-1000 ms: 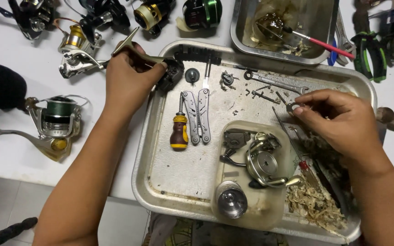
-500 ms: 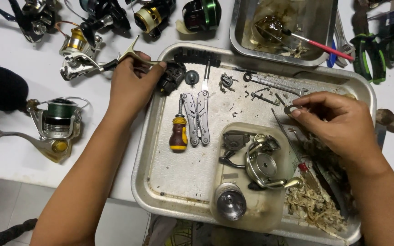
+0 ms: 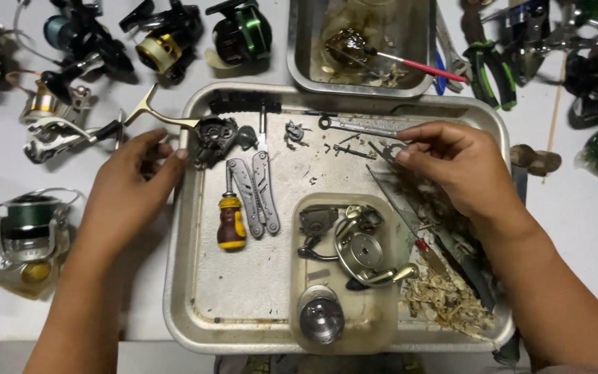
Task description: Disassembling the housing of a fishing reel to access and clean internal components using various tools.
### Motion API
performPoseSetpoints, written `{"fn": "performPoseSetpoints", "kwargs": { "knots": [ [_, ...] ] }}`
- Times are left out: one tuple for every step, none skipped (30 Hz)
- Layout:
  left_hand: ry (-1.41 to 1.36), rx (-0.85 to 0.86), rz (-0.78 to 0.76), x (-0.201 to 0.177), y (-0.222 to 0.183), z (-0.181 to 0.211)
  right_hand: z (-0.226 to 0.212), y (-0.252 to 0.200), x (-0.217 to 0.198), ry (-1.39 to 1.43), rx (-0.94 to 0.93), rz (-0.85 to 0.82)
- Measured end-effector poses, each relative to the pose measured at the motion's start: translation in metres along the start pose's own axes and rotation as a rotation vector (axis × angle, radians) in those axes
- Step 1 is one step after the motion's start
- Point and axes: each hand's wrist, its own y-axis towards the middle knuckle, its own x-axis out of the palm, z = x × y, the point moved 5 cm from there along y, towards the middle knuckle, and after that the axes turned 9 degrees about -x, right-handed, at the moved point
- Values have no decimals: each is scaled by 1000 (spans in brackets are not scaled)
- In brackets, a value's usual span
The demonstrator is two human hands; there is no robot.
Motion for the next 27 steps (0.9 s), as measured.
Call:
{"fn": "performPoseSetpoints", "kwargs": {
  "knots": [
    [0,10,-7,-6,-10,11,0,1,-1,-2,3,12],
    [77,-82,-33,-11,-19,17,-1,1,-1,9,4,13],
    [155,-177,-56,-17,-29,22,-1,2,0,21,5,11],
    [156,-170,-62,-21,-36,26,-2,2,-1,19,9,19],
    [278,-190,4,-28,-43,29,-3,3,0,33,22,9],
    [395,-207,71,-35,-51,32,-3,3,1,47,35,-1],
    [394,-202,67,-35,-56,34,-3,3,1,43,37,4],
    [297,88,150,-37,-63,52,-3,3,2,65,44,0],
    [192,373,243,-42,-74,67,-4,4,2,86,46,-5],
    [188,379,243,-40,-71,80,-4,4,2,82,45,1],
    [114,473,181,-36,-71,96,-4,4,3,103,40,-2],
    [39,566,118,-33,-71,112,-5,5,4,124,35,-5],
    [37,568,118,-24,-62,124,-8,5,3,122,35,-3],
    [-41,652,13,-12,-55,140,-10,6,3,147,45,-11],
    [-117,733,-95,-1,-50,155,-13,5,3,174,58,-20],
    [-117,734,-97,14,-38,164,-19,6,4,175,59,-17],
    [-153,708,-162,31,-25,173,-29,7,4,192,3,-1],
    [-188,680,-228,48,-12,183,-38,7,3,209,-54,15],
    [-190,688,-237,58,-7,192,-41,8,4,206,-50,26],
    [-208,587,-325,72,0,197,-46,9,3,173,-85,67],
    [-223,487,-412,87,6,203,-50,10,2,140,-120,111],
    [-222,497,-422,91,6,206,-50,12,2,136,-117,124],
    [-245,479,-437,95,6,208,-51,12,1,146,-137,150],
    [-268,459,-451,101,7,209,-50,12,1,156,-158,176],
    [-266,464,-467,106,7,206,-47,12,-1,154,-148,189],
    [-282,521,-422,107,8,205,-44,12,0,162,-150,174],
    [-298,574,-375,108,8,202,-41,12,1,171,-152,156]
  ]
}}
